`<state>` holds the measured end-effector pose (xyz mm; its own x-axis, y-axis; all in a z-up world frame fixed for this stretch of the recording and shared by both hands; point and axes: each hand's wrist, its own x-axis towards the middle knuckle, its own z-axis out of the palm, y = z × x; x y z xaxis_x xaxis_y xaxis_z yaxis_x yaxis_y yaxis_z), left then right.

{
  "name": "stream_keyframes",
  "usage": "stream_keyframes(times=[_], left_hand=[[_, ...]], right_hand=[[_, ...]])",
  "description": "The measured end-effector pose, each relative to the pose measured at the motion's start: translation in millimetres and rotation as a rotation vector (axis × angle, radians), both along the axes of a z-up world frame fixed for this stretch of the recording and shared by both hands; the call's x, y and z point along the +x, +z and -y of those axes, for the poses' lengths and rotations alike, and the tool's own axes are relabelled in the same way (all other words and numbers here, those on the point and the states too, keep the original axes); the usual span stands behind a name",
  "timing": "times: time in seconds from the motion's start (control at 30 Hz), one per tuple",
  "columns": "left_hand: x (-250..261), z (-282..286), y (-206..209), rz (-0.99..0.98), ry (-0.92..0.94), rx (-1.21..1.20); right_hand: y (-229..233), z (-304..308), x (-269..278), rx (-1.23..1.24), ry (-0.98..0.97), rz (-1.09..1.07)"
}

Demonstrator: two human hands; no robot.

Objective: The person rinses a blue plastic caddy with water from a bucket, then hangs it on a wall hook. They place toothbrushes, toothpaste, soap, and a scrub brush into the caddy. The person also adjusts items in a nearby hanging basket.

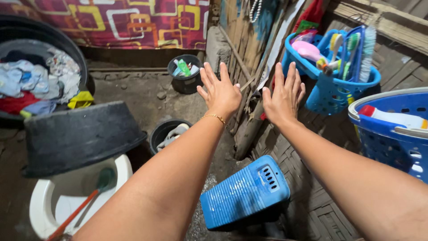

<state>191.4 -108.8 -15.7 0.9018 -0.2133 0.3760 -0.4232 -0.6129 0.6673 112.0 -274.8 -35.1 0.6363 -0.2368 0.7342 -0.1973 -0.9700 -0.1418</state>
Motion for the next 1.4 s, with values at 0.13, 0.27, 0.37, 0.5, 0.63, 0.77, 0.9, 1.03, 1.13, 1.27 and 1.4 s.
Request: stream_keyframes(times=[0.13,0.27,0.37,0.5,0.63,0.77,0.9,1.03,1.13,1.27,1.4], left_hand=[[8,10,8,0.034,-0.046,0.01],[22,22,12,0.065,-0.115,0.011],[37,33,15,0.093,-0.203,-0.011],[60,41,19,0.129,-0.343,-0.046],[81,34,19,0.155,-0.505,-0.038],[96,24,32,0.176,-0.633,-0.028],[92,17,35,0.168,-0.74,-0.053],[76,15,38,0.148,-0.853,-0.039],[62,20,40,0.162,-0.882,-0.058],[43,32,50,0.2,-0.933,-0.086],[10,53,58,0.27,-0.977,-0.172]], right_hand=[[5,1,0,-0.011,-0.023,0.036],[6,-2,0,-0.03,-0.071,0.052],[9,-7,6,-0.042,-0.127,0.074],[13,-15,20,-0.04,-0.216,0.078],[13,-34,29,-0.028,-0.32,0.101],[22,-56,30,-0.012,-0.485,0.054],[30,-78,15,-0.044,-0.606,0.056],[40,-91,-4,-0.061,-0.719,0.053],[49,-92,-20,-0.104,-0.755,0.048],[67,-87,-39,-0.128,-0.799,0.062],[82,-76,-67,-0.144,-0.842,0.101]])
